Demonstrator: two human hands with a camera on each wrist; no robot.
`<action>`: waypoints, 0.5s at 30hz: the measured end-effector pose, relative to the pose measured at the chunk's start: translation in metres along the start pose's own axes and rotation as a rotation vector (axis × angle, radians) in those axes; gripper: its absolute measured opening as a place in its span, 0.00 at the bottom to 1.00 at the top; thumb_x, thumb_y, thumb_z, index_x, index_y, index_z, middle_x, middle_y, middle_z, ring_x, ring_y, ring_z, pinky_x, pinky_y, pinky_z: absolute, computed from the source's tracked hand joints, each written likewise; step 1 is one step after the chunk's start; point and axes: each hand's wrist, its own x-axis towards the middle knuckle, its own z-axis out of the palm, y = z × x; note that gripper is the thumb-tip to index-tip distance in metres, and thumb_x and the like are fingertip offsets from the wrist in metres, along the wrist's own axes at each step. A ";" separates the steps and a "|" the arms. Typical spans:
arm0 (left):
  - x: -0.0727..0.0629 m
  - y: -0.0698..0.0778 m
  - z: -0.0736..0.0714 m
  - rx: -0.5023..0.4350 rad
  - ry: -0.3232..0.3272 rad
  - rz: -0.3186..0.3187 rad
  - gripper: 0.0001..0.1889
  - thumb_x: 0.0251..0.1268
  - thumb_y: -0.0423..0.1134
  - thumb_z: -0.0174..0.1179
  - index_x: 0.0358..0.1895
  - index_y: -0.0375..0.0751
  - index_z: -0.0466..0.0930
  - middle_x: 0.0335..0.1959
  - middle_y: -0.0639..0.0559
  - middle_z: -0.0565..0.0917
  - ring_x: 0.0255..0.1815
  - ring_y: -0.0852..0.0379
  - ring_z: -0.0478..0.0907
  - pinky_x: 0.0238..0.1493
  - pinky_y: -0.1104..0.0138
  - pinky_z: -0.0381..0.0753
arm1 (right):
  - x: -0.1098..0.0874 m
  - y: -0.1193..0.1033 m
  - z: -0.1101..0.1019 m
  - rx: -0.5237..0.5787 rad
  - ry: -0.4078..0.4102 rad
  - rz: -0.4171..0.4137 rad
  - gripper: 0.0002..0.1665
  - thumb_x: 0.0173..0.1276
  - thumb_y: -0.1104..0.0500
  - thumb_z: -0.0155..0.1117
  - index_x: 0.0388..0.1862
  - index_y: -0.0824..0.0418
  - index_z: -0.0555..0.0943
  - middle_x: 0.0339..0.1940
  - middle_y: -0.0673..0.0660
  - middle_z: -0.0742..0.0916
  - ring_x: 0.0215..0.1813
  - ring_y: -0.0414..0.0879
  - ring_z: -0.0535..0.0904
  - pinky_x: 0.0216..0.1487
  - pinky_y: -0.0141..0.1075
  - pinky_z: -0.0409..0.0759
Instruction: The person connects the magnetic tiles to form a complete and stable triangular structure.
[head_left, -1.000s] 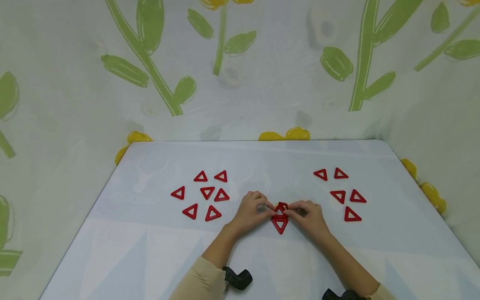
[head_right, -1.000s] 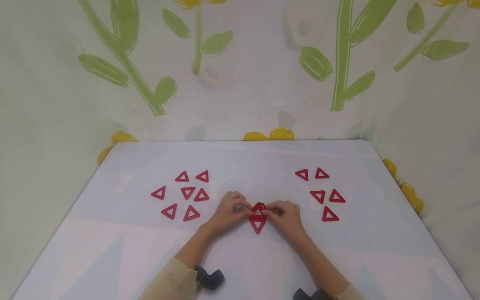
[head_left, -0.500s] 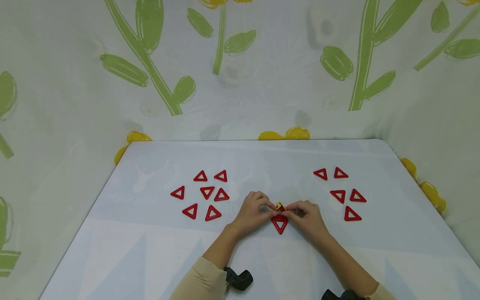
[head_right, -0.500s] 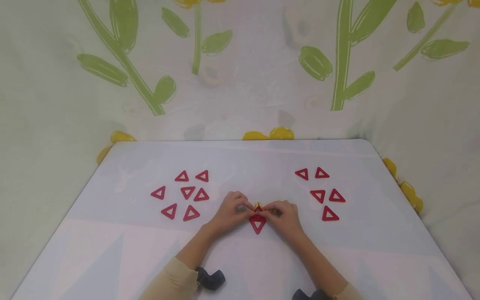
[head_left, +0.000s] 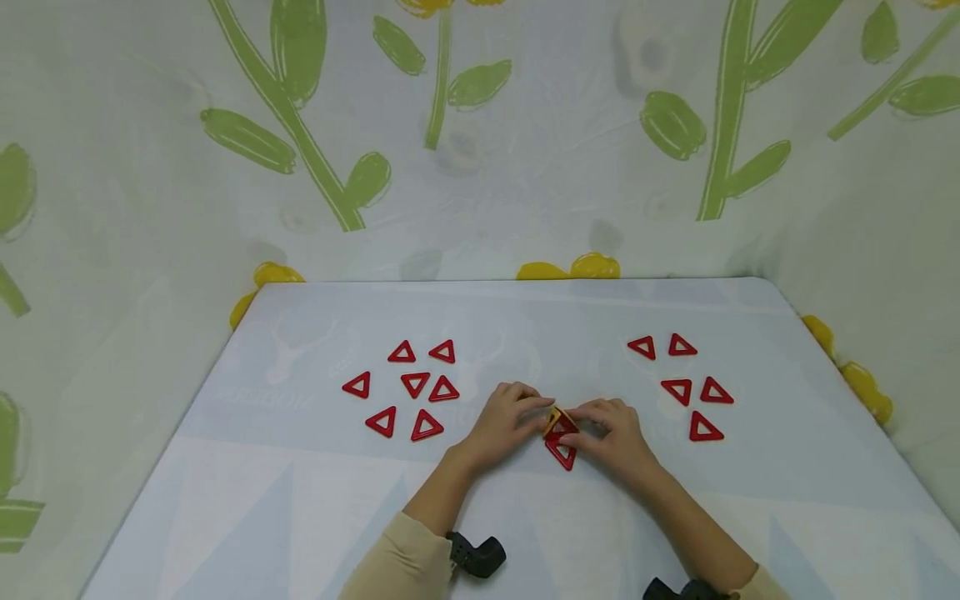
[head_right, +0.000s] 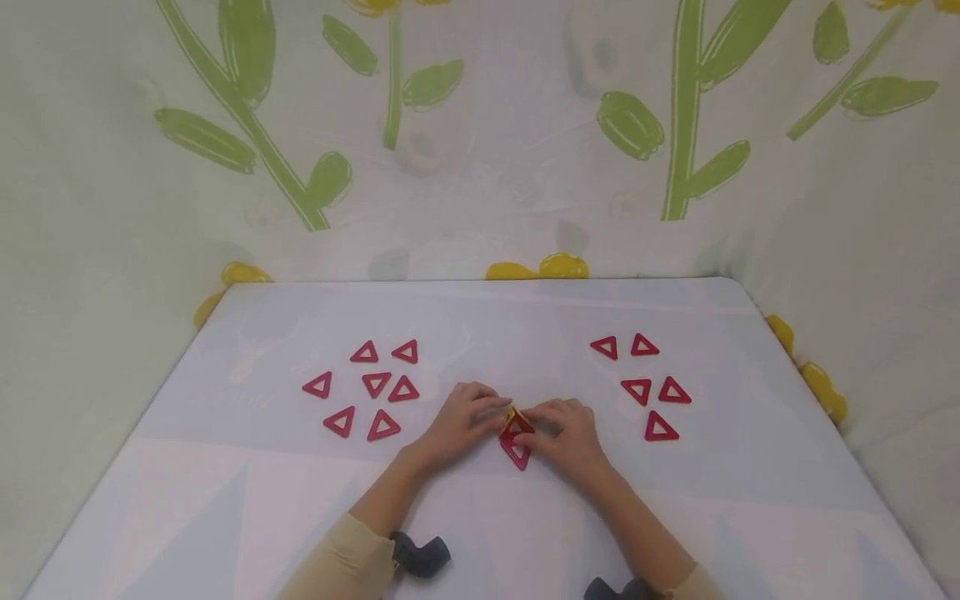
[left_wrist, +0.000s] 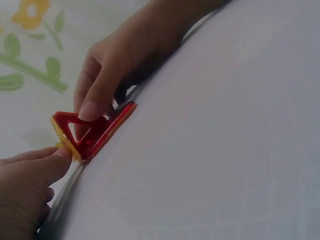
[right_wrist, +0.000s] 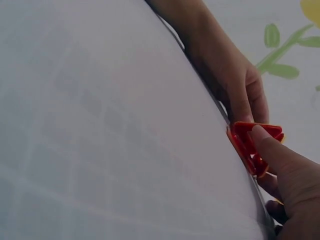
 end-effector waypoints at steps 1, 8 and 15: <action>0.000 0.000 -0.001 0.014 -0.013 0.009 0.17 0.66 0.43 0.58 0.57 0.46 0.80 0.50 0.50 0.76 0.53 0.53 0.68 0.55 0.60 0.69 | 0.000 0.000 -0.001 -0.006 -0.008 -0.006 0.21 0.44 0.57 0.79 0.40 0.57 0.87 0.37 0.51 0.86 0.44 0.46 0.73 0.45 0.47 0.64; 0.000 0.002 -0.003 0.061 -0.069 -0.008 0.15 0.65 0.46 0.59 0.53 0.51 0.80 0.49 0.52 0.74 0.53 0.54 0.67 0.55 0.60 0.67 | 0.000 0.002 -0.004 -0.061 -0.088 -0.079 0.28 0.39 0.54 0.81 0.43 0.57 0.85 0.43 0.54 0.81 0.47 0.50 0.69 0.46 0.49 0.63; 0.000 0.001 0.000 0.056 -0.077 -0.032 0.14 0.63 0.50 0.60 0.48 0.51 0.80 0.47 0.55 0.75 0.52 0.57 0.67 0.57 0.62 0.66 | -0.001 0.001 -0.012 -0.076 -0.219 -0.098 0.34 0.38 0.51 0.82 0.49 0.55 0.82 0.48 0.54 0.77 0.50 0.50 0.66 0.47 0.49 0.62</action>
